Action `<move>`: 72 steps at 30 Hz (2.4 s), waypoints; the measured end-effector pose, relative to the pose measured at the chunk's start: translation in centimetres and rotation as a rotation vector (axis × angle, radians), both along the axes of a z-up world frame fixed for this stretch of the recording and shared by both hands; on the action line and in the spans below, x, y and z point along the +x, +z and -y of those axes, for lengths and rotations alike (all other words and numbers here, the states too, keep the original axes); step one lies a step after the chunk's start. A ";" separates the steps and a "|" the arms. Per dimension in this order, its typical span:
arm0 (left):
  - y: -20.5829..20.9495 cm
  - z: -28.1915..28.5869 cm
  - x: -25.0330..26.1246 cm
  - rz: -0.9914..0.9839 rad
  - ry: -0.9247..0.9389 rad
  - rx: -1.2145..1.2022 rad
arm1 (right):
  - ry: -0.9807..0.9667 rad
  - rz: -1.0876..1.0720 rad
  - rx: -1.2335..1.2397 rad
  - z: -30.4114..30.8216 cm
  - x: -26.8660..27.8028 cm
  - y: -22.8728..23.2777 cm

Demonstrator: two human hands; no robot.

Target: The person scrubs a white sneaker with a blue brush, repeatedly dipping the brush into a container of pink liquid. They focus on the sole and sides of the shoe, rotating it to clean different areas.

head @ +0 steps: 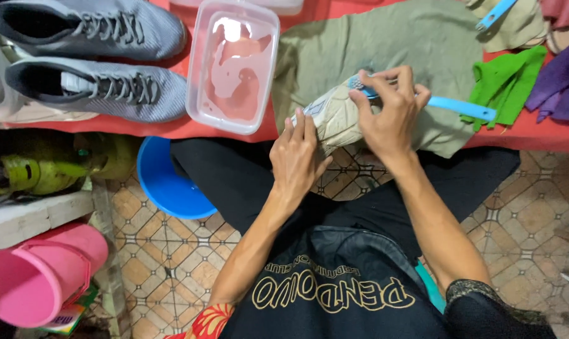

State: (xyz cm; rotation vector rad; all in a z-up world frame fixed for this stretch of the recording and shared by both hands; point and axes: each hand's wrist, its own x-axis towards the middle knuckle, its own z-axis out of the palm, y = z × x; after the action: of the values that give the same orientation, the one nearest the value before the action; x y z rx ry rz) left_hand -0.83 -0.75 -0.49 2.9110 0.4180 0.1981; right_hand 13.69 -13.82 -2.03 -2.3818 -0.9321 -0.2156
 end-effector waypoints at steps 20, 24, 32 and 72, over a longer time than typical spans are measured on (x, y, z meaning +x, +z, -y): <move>-1.5 0.1 -0.1 -0.108 -0.011 -0.015 | -0.042 0.048 0.058 -0.6 1.2 1.0; -1.8 -0.1 0.0 -0.074 -0.032 0.019 | 0.192 0.018 -0.013 -1.1 0.4 1.6; 0.0 0.0 0.0 0.013 0.000 -0.009 | 0.282 -0.009 -0.019 -0.6 1.3 0.0; -1.0 -0.4 1.2 -0.022 0.005 -0.017 | 0.254 0.000 -0.002 2.6 -3.9 -0.7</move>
State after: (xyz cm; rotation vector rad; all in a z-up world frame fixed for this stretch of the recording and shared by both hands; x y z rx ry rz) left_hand 0.34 -0.31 -1.46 2.8982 0.4285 0.1630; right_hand 9.80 -16.37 -2.77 -2.2370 -1.2222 -0.1169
